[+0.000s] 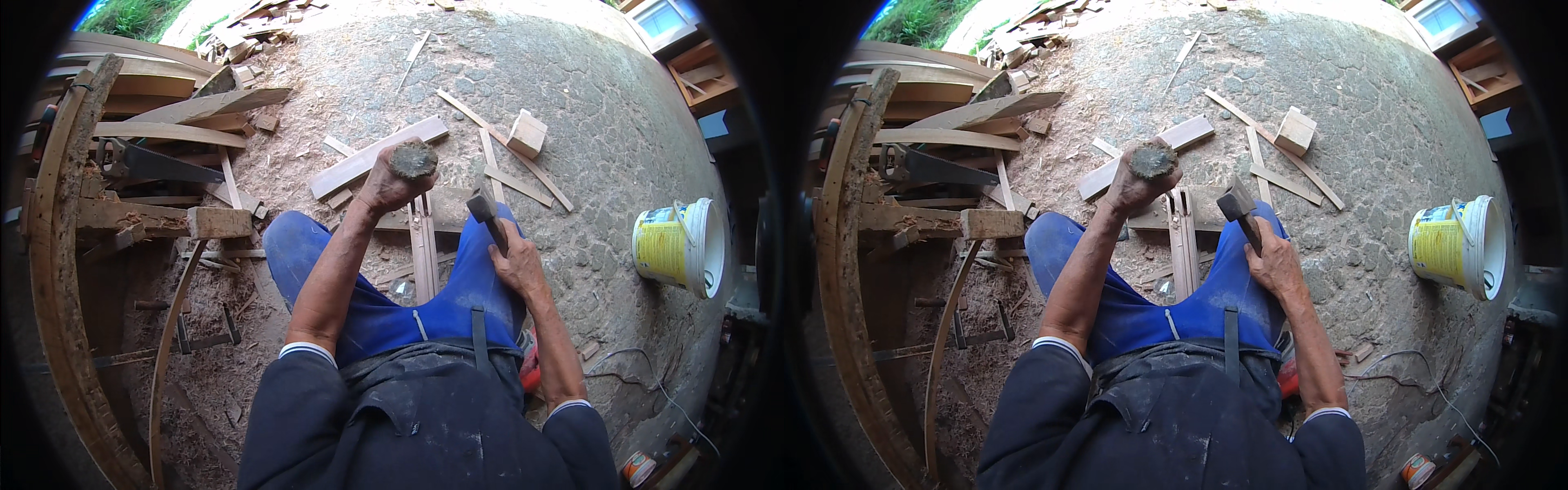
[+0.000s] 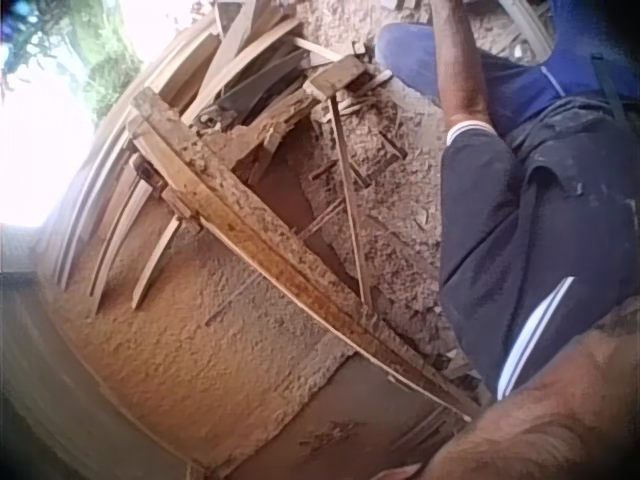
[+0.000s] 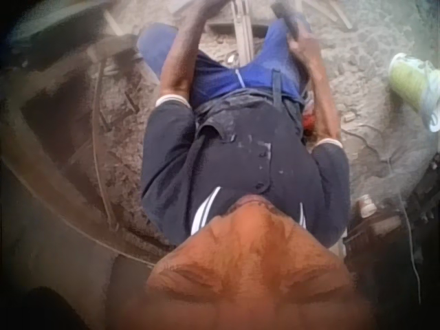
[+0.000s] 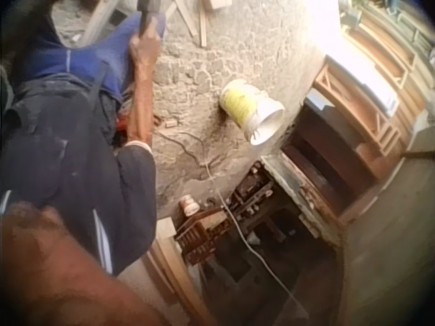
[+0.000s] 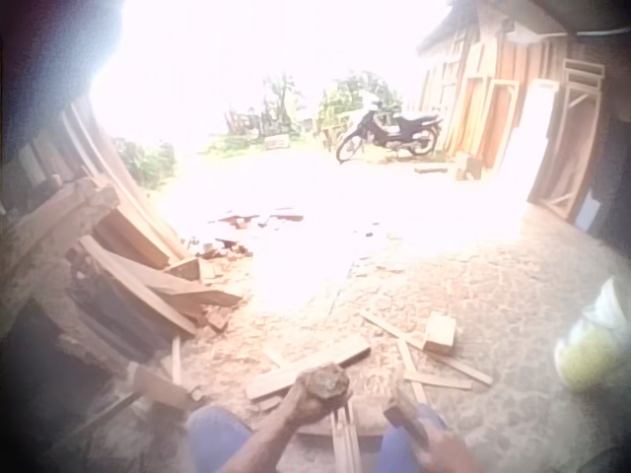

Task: The person sits on the ground and repeatedly strikes a metal tool with a hammer to sharpen or shape its edge. The person holds the tool in the left hand and the hammer in the right hand, striking the tool's edge against a wooden block placed between the legs.

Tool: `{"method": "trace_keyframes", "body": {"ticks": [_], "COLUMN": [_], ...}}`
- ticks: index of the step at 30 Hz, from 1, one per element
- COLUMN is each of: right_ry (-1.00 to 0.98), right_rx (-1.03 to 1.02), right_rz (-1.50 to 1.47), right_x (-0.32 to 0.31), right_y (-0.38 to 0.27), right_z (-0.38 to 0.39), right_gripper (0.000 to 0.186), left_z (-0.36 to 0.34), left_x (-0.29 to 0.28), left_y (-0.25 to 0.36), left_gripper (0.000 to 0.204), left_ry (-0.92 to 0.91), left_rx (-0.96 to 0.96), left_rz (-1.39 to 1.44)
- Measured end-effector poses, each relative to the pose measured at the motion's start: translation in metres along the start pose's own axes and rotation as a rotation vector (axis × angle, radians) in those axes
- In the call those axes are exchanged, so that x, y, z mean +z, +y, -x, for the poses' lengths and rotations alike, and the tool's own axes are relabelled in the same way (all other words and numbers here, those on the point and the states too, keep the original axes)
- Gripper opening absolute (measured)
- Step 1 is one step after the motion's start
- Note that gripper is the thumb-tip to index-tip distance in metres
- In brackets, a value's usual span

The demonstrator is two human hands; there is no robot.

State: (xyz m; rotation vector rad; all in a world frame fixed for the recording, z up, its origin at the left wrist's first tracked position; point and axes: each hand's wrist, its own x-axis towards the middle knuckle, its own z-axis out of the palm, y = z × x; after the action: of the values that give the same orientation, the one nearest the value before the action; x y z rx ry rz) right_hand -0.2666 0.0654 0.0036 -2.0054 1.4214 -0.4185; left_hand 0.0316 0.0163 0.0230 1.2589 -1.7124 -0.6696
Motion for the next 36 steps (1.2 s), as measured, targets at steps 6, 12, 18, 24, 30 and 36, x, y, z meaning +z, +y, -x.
{"method": "trace_keyframes", "body": {"ticks": [6,12,18,24,30,36], "right_ry": [0.242,0.071,-0.038,0.633,-0.145,0.016], "right_rx": [-0.428,-0.451,-0.309,-0.692,-0.371,-0.451], "right_rz": [-0.096,0.384,0.176,-0.100,0.581,0.217], "right_x": [-0.040,-0.055,-0.055,-0.153,-0.079,-0.039], "right_y": [-0.065,-0.122,-0.119,-0.164,-0.155,-0.108], "right_z": [-0.006,-0.017,-0.023,-0.006,-0.019,-0.010], "right_gripper": [0.059,0.061,0.058,0.050,0.050,0.051], "left_z": [0.013,0.022,0.025,0.029,0.042,0.045], "left_x": [0.015,0.014,0.018,0.031,0.049,0.061], "left_y": [-0.008,-0.023,-0.008,-0.018,-0.001,0.016], "left_gripper": [0.015,0.025,0.024,0.013,0.023,0.026], "left_ry": [0.043,0.044,0.065,0.103,0.348,0.596], "left_rx": [-0.162,0.150,-0.019,-0.089,0.014,0.182], "left_rz": [0.171,-0.116,0.073,0.053,-0.177,-0.202]}}
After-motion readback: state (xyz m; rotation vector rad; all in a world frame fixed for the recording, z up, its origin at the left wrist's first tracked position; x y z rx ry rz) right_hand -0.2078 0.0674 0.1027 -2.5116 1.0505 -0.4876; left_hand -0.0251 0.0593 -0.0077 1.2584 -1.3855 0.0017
